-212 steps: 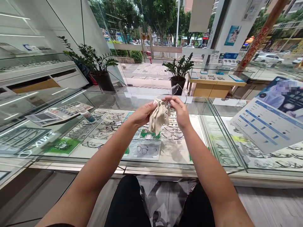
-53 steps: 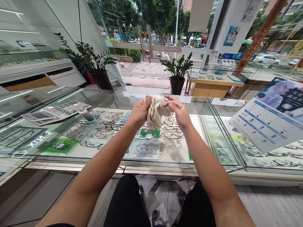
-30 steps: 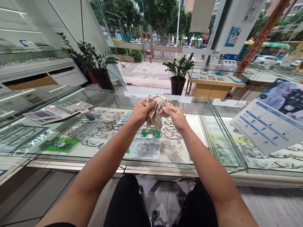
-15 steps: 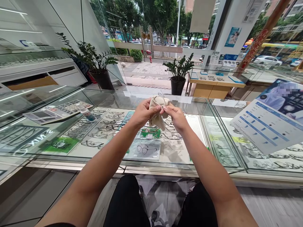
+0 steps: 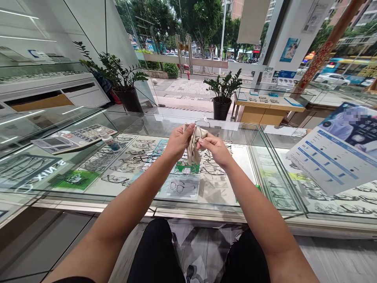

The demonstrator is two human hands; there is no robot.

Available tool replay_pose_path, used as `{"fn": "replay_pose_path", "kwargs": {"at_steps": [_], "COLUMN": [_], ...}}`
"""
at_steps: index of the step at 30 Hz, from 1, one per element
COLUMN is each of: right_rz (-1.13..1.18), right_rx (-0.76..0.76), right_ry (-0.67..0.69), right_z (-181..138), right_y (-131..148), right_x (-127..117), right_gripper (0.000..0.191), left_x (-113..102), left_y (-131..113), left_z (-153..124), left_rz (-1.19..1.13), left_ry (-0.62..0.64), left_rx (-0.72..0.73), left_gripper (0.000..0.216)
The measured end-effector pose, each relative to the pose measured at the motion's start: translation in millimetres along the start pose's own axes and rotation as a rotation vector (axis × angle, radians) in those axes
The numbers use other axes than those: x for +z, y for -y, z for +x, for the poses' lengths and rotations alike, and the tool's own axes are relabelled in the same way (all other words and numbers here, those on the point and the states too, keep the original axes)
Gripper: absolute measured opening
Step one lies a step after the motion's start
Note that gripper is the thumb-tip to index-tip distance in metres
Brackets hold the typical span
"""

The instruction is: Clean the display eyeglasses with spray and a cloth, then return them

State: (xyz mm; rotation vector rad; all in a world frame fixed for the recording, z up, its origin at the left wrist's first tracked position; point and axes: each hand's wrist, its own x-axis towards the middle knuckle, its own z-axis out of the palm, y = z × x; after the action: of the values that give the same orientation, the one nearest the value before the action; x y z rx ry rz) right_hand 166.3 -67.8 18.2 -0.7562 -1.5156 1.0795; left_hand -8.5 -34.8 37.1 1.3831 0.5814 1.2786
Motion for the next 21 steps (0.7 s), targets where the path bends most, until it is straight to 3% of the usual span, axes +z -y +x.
{"fn": "replay_pose_path", "kwargs": {"at_steps": [11,21], "right_rz": [0.023,0.122], "right_rx": [-0.001,0.056], "right_ry": [0.017,-0.070], "right_z": [1.1,2.8], "right_y": [2.8,1.4], "right_x": [2.3,-0.5], "right_gripper": [0.056,0.046], "left_x": [-2.5,-0.1], "left_y": [2.1,-0.4], "left_z": [1.4,-0.8], "left_rz": [-0.056,-0.093], "left_ry": [0.000,0.133], "left_rx": [-0.064,-0.068], "left_gripper": [0.066,0.061]}}
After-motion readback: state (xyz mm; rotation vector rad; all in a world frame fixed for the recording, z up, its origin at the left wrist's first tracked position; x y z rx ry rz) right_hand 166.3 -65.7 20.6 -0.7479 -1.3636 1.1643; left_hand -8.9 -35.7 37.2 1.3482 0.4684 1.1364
